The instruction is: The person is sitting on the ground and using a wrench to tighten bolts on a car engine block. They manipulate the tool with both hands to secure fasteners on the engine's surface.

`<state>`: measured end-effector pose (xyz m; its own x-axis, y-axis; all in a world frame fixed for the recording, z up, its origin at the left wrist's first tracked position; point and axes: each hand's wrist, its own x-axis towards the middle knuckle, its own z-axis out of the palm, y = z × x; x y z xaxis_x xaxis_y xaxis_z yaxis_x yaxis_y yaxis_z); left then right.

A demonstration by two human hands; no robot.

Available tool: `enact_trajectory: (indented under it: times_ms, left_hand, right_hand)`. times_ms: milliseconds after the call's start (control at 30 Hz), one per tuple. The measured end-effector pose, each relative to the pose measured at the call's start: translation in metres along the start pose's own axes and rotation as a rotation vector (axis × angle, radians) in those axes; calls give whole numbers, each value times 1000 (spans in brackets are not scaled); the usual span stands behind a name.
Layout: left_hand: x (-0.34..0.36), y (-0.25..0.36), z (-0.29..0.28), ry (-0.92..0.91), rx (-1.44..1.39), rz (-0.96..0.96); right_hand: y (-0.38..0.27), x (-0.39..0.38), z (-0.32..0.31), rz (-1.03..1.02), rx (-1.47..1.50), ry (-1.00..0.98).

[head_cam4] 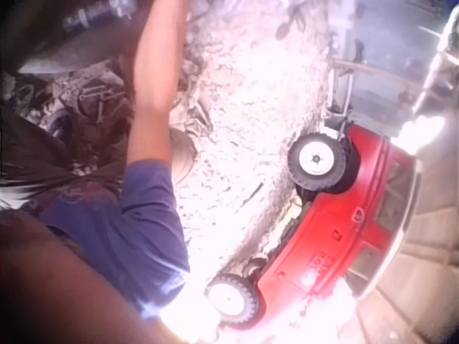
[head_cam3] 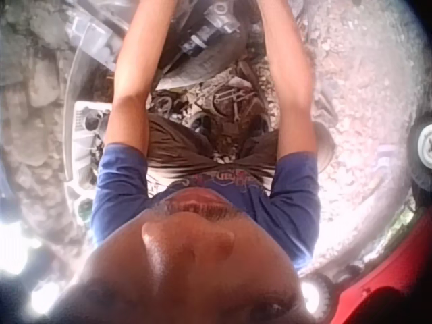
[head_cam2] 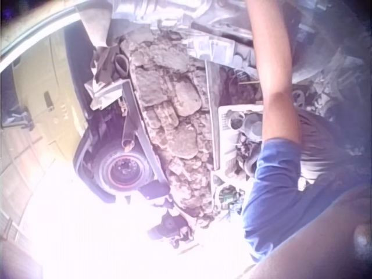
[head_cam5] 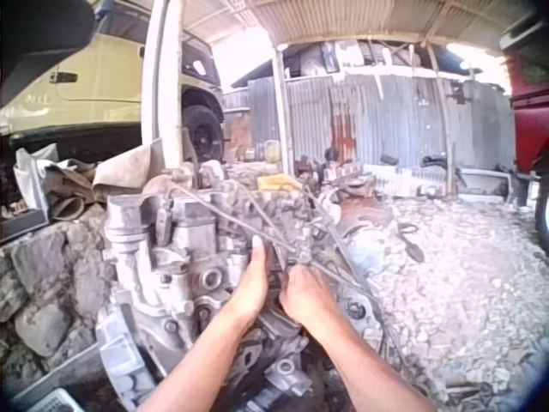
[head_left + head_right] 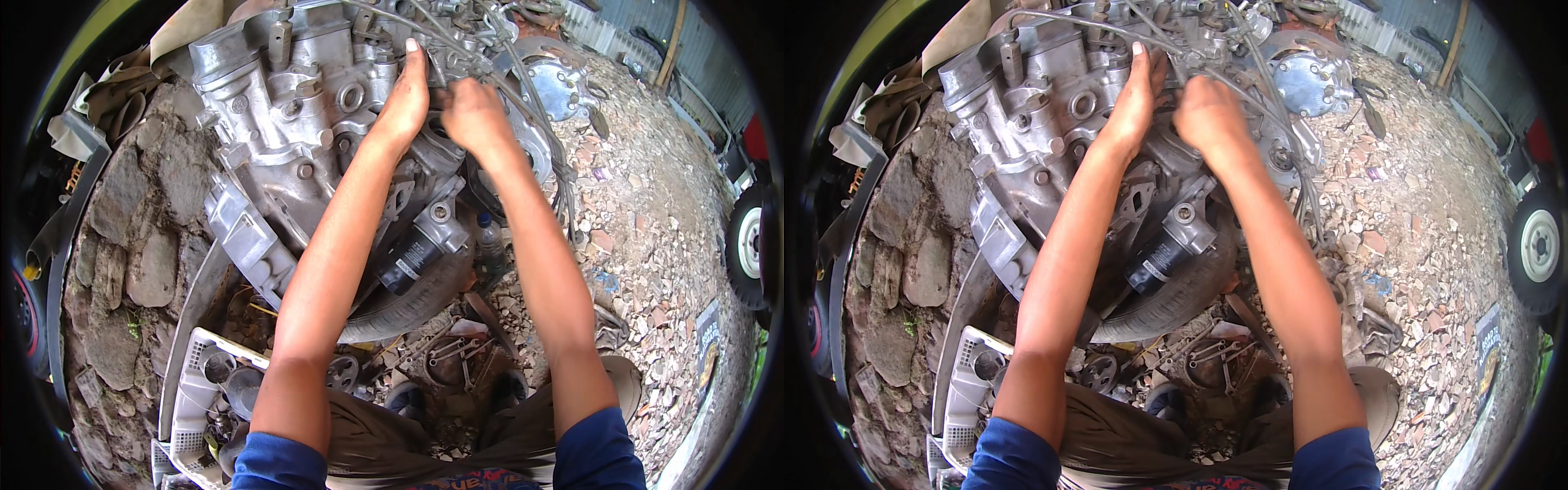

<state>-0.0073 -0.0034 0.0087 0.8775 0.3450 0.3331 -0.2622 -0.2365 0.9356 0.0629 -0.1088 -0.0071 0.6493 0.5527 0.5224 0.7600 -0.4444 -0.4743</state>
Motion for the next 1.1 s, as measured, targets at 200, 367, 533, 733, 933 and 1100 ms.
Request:
enact_trajectory:
  times_ms: [200, 367, 533, 733, 933, 1100]
  left_hand:
    - [4, -1, 1, 7, -21, 49]
    - [-1, 5, 2, 5, -27, -8]
    - [0, 3, 0, 12, -27, 15]
    - [2, -1, -1, -6, -40, 37]
    - [9, -7, -2, 39, 4, 42]
    - [7, -6, -1, 44, 5, 7]
  right_hand:
    - [-18, -7, 2, 59, 153, 83]
    - [-24, -16, 3, 94, 104, 132]
    - [-27, -17, 2, 134, 151, 155]
    - [-19, -14, 15, 104, 185, 96]
    - [-5, -11, 10, 54, 35, 257]
    - [16, -7, -8, 11, -49, 226]
